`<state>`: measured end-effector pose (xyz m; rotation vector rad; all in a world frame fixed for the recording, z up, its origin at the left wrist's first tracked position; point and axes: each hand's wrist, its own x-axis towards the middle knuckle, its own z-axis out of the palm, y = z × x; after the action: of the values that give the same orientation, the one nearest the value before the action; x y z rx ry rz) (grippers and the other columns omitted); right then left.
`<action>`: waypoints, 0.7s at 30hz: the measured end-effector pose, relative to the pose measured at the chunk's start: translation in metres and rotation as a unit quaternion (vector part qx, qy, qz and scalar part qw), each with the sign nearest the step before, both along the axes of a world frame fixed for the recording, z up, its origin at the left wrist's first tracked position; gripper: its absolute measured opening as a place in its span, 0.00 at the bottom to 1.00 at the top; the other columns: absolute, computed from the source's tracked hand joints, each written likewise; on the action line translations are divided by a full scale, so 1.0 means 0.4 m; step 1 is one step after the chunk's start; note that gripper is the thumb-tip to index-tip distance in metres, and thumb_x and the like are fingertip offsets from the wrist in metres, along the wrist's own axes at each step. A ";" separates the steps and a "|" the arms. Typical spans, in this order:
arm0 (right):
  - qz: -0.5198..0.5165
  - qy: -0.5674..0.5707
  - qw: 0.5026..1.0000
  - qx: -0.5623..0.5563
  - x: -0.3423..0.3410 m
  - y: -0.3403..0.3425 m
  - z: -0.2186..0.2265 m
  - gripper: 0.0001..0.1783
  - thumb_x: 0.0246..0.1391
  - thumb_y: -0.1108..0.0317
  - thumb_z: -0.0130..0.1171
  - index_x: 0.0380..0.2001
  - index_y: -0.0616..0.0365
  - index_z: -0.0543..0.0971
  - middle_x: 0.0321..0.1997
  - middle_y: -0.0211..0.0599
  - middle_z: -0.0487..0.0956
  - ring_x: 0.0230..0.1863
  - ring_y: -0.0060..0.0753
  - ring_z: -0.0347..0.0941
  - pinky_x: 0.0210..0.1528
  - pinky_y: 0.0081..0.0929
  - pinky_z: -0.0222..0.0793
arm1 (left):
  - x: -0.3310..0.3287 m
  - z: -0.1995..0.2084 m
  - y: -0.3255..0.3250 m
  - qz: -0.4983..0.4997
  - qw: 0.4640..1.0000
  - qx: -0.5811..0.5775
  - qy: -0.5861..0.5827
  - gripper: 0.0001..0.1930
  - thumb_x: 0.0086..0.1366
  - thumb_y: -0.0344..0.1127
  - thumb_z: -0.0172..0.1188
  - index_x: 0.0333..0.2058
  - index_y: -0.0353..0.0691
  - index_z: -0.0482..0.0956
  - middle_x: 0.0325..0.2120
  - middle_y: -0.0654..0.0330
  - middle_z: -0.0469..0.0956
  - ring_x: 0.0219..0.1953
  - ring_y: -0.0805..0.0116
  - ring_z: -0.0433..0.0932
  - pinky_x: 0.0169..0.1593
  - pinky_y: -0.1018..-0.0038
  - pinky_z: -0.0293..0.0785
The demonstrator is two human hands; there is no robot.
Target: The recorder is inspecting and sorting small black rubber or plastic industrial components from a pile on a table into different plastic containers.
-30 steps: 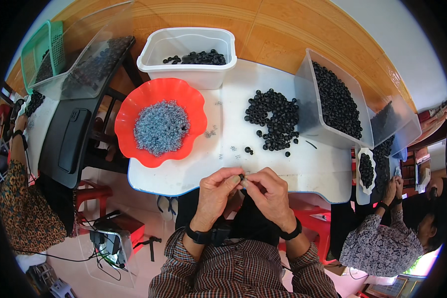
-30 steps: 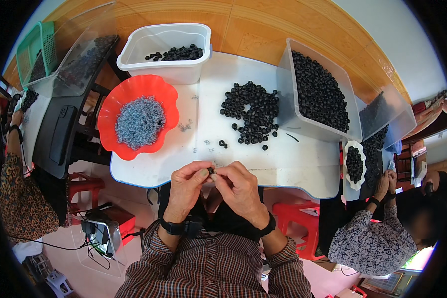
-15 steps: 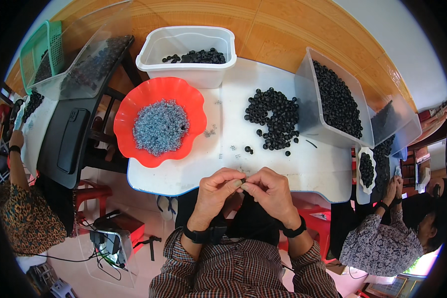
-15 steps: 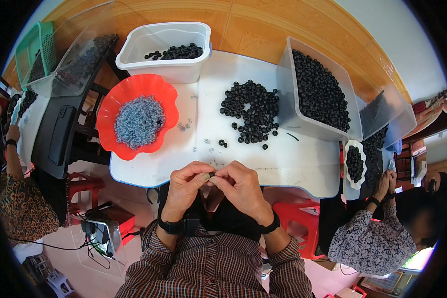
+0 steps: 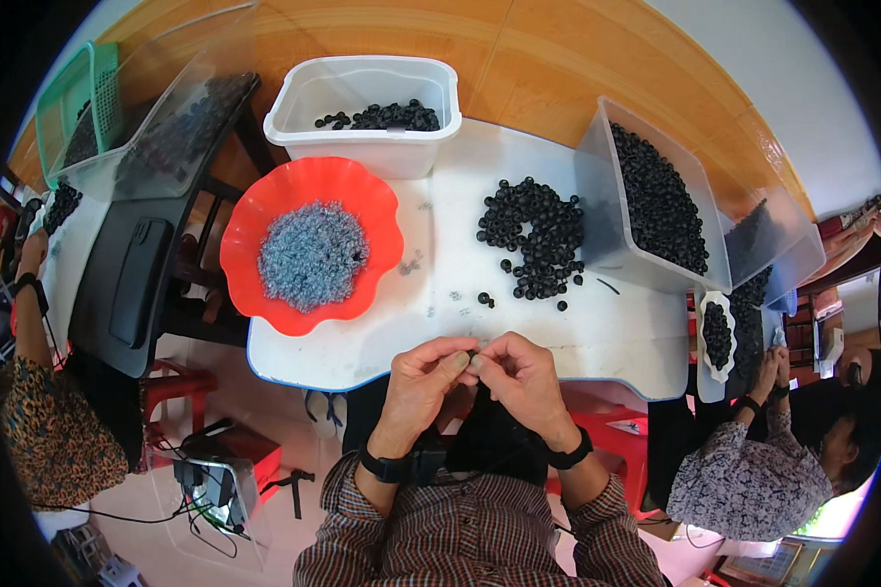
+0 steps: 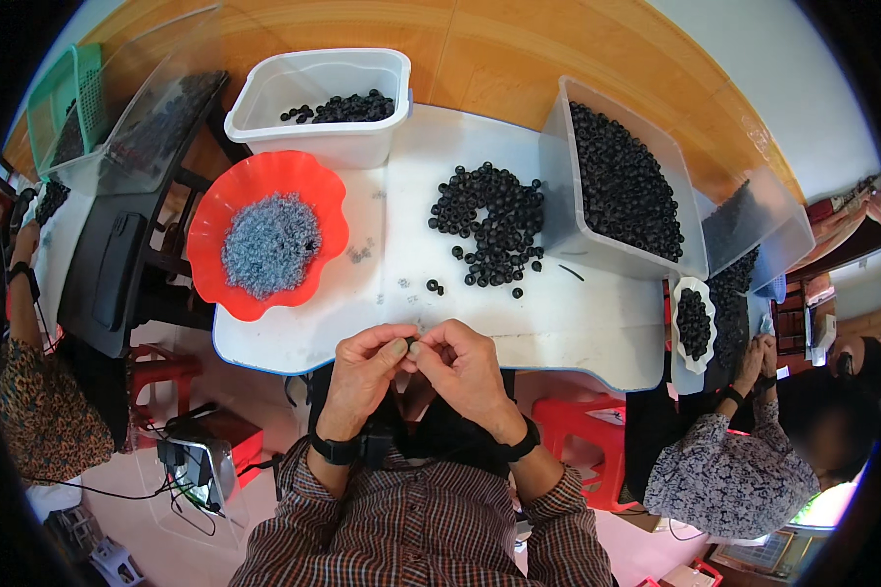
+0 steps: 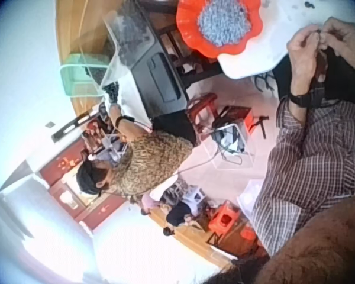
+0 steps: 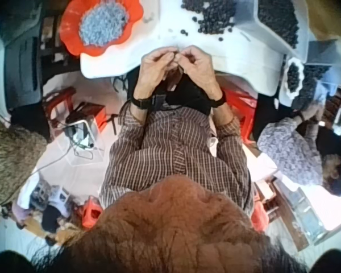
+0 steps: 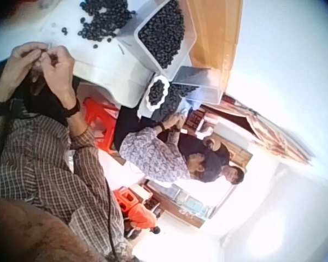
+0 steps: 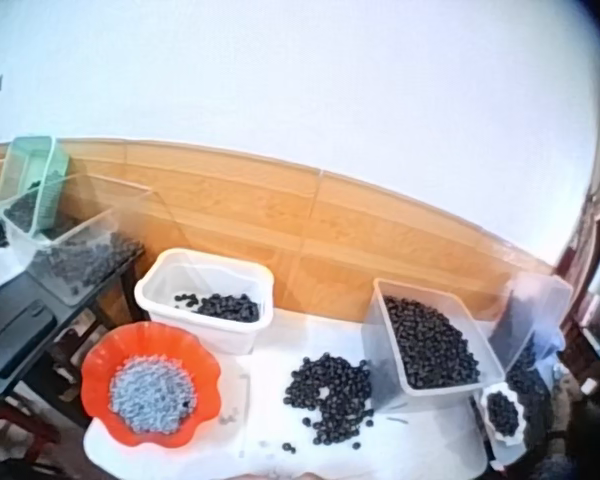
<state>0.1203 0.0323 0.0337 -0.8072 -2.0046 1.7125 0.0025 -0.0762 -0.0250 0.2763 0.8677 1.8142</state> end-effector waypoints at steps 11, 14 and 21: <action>-0.129 -0.053 0.936 0.322 -0.054 0.070 -0.077 0.08 0.51 0.76 0.64 0.36 0.63 0.78 0.32 0.42 0.74 0.24 0.36 0.75 0.26 0.29 0.71 | -0.002 0.001 0.001 0.036 0.996 0.031 -0.069 0.12 0.68 0.24 0.55 0.49 0.29 0.78 0.39 0.54 0.80 0.37 0.68 0.81 0.41 0.77 0.81; -0.141 -0.075 0.922 0.352 -0.065 0.069 -0.092 0.09 0.52 0.73 0.64 0.37 0.61 0.78 0.33 0.41 0.74 0.25 0.38 0.76 0.27 0.33 0.72 | -0.003 -0.001 -0.002 0.032 0.997 0.028 -0.065 0.12 0.68 0.24 0.55 0.49 0.29 0.77 0.40 0.54 0.80 0.37 0.68 0.81 0.42 0.77 0.81; -0.140 -0.122 0.892 0.412 -0.060 0.080 -0.102 0.06 0.56 0.71 0.59 0.37 0.58 0.79 0.34 0.41 0.74 0.29 0.49 0.76 0.30 0.41 0.72 | -0.005 -0.001 -0.004 0.036 0.996 0.030 -0.072 0.12 0.68 0.24 0.55 0.49 0.29 0.77 0.40 0.55 0.80 0.37 0.69 0.81 0.43 0.76 0.81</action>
<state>0.0963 0.0641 -0.0070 -0.9405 -2.3264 0.5022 0.0004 -0.0779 -0.0254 0.1524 0.7306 1.9035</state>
